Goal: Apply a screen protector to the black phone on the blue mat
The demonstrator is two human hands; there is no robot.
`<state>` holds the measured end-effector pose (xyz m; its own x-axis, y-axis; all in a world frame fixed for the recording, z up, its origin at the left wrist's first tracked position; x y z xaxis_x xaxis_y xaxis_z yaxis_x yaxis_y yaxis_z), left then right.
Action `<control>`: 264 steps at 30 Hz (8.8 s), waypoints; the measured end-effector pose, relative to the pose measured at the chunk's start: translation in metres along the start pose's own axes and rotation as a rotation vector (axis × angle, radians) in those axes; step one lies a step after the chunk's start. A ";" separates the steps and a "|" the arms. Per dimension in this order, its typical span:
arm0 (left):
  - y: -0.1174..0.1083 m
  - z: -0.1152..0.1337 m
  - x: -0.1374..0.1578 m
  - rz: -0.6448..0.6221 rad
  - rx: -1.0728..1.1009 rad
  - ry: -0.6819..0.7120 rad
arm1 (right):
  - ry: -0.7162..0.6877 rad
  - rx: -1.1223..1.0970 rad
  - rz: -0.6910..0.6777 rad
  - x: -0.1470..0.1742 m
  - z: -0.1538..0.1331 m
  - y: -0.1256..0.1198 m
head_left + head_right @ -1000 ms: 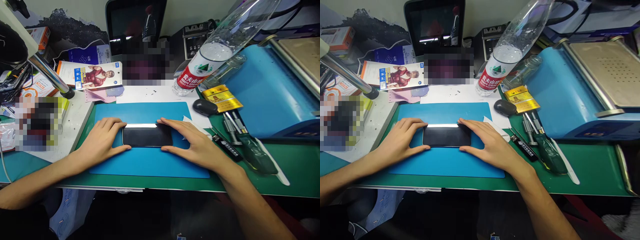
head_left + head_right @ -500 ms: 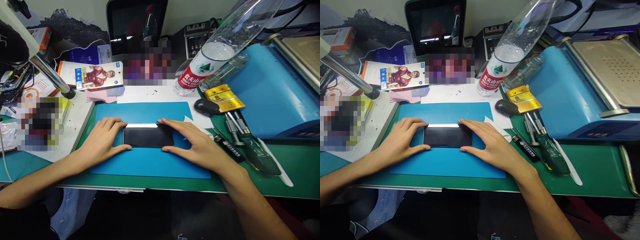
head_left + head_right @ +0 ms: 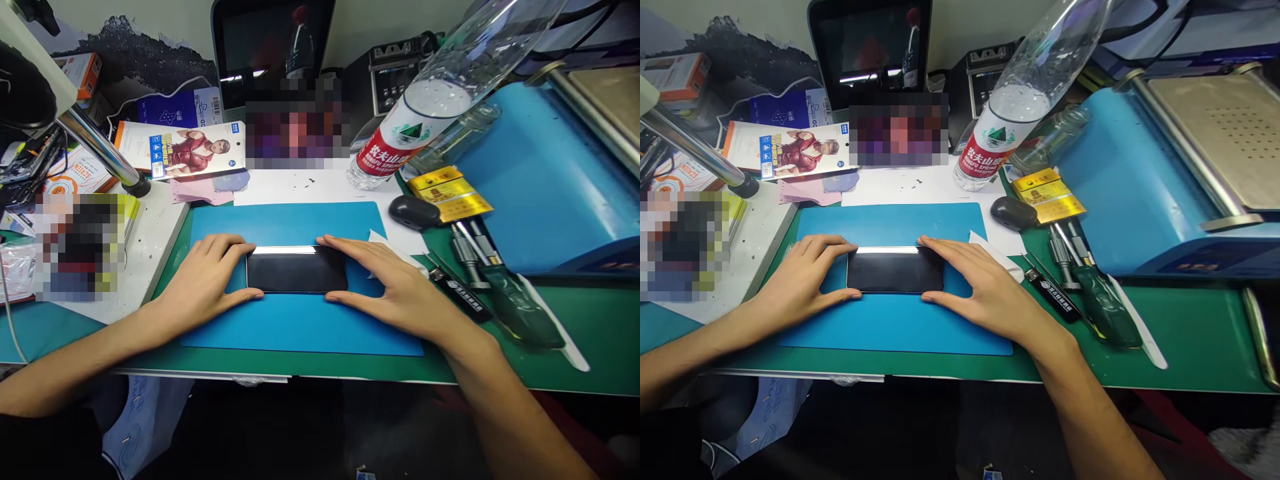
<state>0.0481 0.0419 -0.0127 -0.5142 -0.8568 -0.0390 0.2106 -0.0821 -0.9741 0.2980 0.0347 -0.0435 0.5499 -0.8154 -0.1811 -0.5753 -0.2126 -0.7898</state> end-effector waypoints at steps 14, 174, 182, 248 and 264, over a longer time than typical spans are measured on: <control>0.000 0.001 0.000 0.008 -0.003 0.004 | 0.043 -0.028 -0.011 0.001 0.004 0.000; -0.002 0.007 0.003 0.054 -0.057 0.053 | -0.002 0.012 0.017 0.003 -0.001 -0.006; -0.003 0.008 0.002 0.050 -0.058 0.059 | 0.000 0.005 0.017 0.003 -0.001 -0.005; 0.004 0.008 0.005 0.082 -0.114 0.048 | 0.013 -0.011 -0.042 0.005 0.002 0.000; 0.009 0.009 0.009 0.121 -0.142 0.061 | -0.269 0.321 0.258 0.000 -0.073 -0.003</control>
<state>0.0532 0.0287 -0.0201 -0.5427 -0.8231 -0.1670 0.1567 0.0961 -0.9830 0.2558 -0.0040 0.0013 0.5750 -0.6430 -0.5059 -0.5211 0.1890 -0.8323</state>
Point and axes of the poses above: each hand's wrist, its own x-axis away from the middle knuckle, its own y-axis out of the palm, z = x × y, the point moved 8 cm from there along -x, towards the middle knuckle, and after that the axes turned 9 degrees about -y, right-handed, at the moved point
